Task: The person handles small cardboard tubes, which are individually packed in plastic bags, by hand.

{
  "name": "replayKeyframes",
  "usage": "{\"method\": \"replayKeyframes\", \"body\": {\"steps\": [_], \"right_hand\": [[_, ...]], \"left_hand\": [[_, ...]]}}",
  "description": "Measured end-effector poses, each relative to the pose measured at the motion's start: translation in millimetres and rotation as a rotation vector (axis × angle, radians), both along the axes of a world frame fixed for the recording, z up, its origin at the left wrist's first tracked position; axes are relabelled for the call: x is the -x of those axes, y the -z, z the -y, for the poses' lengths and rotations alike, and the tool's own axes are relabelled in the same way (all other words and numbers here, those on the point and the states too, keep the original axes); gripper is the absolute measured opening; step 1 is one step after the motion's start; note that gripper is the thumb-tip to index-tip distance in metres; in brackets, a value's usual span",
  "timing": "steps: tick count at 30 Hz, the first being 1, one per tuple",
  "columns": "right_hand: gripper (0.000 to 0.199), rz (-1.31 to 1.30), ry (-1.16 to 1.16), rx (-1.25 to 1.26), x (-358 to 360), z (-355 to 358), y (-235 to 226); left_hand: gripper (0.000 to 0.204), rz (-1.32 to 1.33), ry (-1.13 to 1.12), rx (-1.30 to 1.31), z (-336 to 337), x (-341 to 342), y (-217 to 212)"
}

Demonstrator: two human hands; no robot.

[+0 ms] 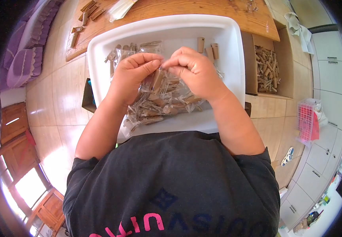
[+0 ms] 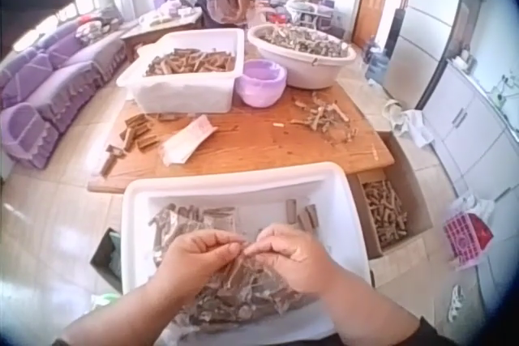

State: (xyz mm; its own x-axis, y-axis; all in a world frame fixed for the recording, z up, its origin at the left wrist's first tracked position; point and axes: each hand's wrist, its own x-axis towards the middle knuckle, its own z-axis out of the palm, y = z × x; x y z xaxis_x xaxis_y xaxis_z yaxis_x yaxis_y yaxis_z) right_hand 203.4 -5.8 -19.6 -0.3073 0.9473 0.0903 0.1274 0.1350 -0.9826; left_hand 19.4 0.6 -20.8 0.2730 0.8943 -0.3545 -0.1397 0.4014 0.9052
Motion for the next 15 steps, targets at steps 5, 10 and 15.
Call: {"method": "replayKeyframes", "body": {"steps": [5,10,15], "right_hand": [[0.011,0.257,0.456,-0.506,-2.3,-6.2,4.5],[0.013,0.365,0.330,-0.738,12.9,-2.1,2.8],[0.008,0.288,0.314,-0.633,15.5,-0.3,5.8]], "left_hand": [[0.018,0.022,-0.072,0.045,1.6,-3.9,-6.0],[0.017,-0.059,-0.021,-0.073,7.7,-7.3,-1.4],[0.016,-0.155,0.054,-0.205,17.7,-14.6,-5.6]]}}
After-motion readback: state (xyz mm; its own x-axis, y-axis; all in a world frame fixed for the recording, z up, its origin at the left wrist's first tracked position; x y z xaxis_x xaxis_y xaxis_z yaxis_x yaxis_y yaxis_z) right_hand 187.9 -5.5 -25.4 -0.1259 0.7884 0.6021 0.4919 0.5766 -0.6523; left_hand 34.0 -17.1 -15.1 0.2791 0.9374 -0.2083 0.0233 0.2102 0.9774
